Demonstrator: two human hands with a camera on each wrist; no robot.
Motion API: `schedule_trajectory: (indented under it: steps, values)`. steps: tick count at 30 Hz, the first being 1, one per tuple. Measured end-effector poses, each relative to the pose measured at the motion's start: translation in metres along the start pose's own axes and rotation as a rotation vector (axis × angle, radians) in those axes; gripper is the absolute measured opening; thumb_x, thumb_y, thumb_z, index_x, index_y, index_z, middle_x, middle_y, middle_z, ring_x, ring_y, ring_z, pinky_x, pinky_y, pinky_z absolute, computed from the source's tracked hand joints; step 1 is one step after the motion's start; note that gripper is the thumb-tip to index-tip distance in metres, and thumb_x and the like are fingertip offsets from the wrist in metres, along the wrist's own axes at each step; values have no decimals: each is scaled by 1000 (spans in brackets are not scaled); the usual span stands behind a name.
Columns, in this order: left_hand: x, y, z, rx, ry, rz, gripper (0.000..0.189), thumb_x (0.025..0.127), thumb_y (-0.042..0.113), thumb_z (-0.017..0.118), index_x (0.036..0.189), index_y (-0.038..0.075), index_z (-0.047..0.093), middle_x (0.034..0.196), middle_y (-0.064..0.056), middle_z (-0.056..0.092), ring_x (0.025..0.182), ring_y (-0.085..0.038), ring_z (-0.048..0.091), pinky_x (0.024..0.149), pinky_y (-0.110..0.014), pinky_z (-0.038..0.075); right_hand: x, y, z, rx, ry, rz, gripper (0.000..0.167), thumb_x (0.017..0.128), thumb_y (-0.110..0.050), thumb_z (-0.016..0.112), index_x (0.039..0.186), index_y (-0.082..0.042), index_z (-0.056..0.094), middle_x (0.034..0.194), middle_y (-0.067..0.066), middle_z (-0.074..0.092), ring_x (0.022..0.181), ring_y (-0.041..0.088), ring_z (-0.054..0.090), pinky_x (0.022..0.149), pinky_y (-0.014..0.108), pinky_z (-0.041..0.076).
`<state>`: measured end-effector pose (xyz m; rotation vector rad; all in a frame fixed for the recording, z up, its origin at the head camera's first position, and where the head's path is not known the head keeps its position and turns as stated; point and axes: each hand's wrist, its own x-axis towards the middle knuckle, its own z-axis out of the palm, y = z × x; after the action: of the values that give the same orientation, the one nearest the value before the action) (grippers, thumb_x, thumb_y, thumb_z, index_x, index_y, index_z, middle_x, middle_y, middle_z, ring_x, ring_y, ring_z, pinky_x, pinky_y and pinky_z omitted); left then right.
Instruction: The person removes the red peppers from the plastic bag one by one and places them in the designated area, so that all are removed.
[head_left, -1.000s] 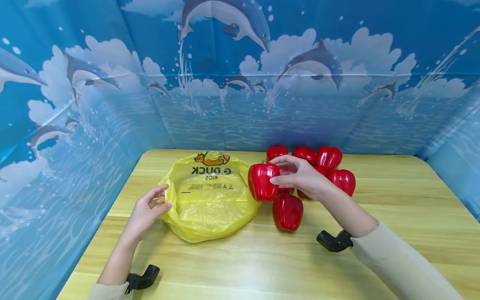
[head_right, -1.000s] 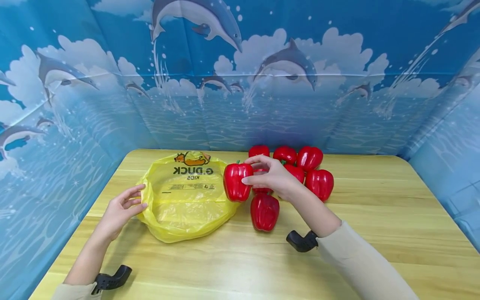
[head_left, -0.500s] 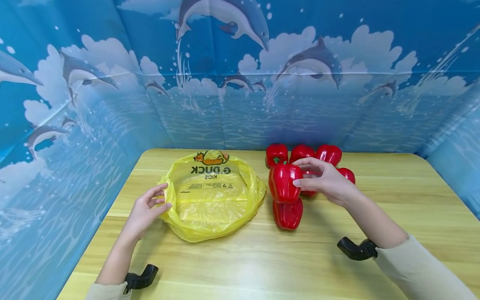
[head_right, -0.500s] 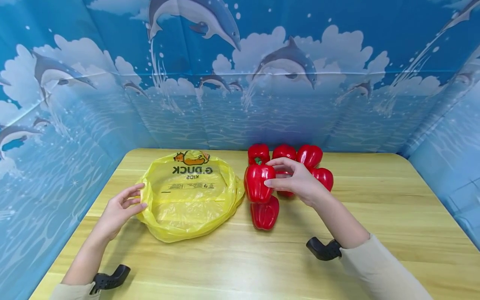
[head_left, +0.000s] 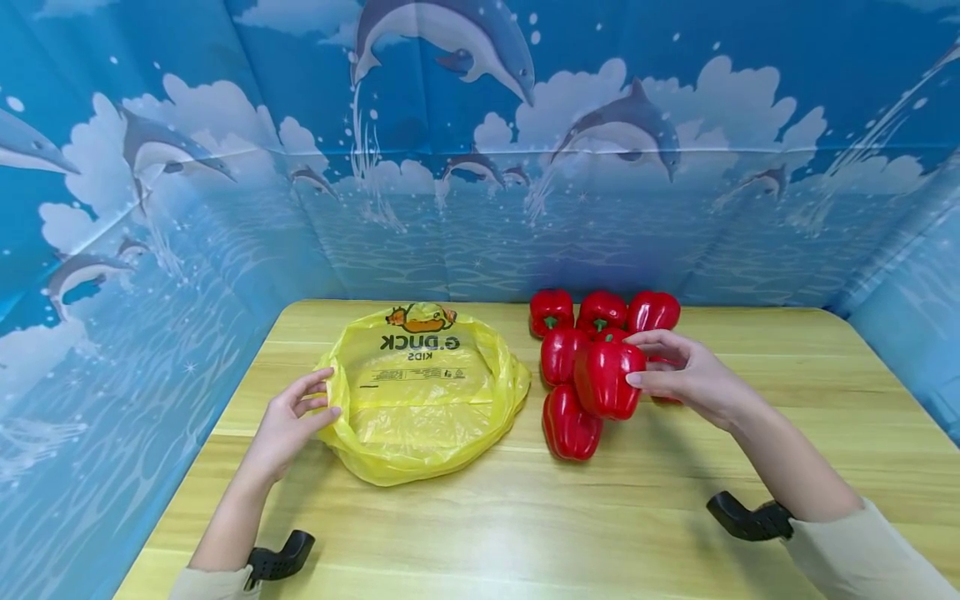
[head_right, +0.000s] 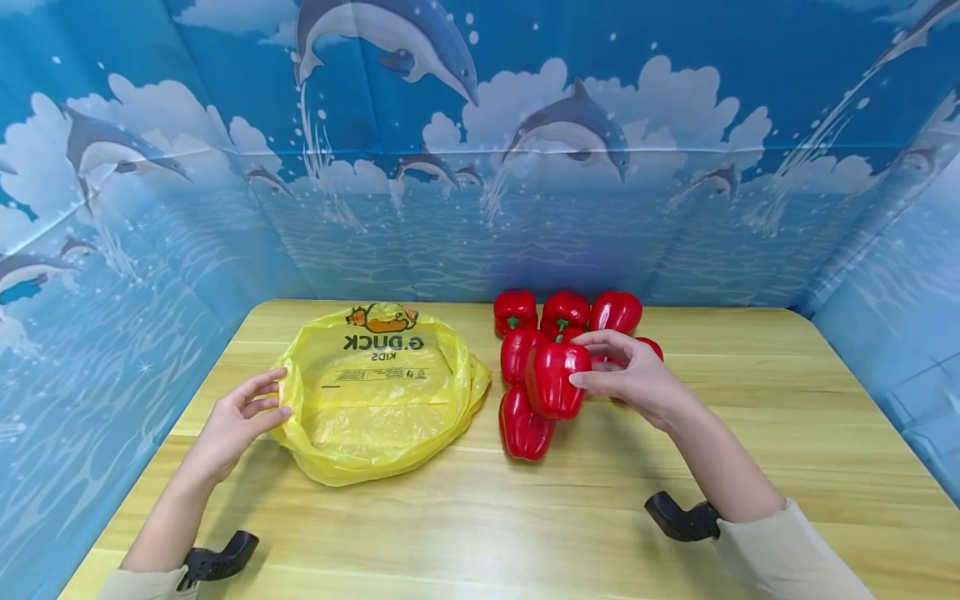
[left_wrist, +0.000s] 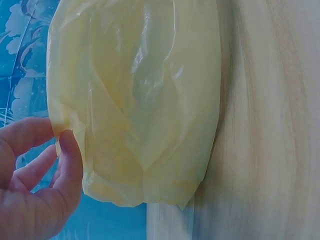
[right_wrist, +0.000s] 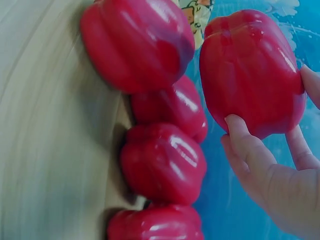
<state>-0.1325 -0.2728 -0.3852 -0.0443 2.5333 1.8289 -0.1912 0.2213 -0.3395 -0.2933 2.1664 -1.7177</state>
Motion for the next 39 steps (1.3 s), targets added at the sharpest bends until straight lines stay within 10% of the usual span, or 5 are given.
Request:
schedule_trajectory:
  steps: [39]
  values:
    - [-1, -4, 4, 11, 14, 27, 58, 89, 5, 61, 141, 4, 37, 132, -19, 39, 116, -31, 42, 78, -17, 47, -26, 74, -19, 78, -21, 20, 36, 88, -5, 59, 120, -19, 49, 112, 5, 51, 98, 19, 56, 79, 40, 53]
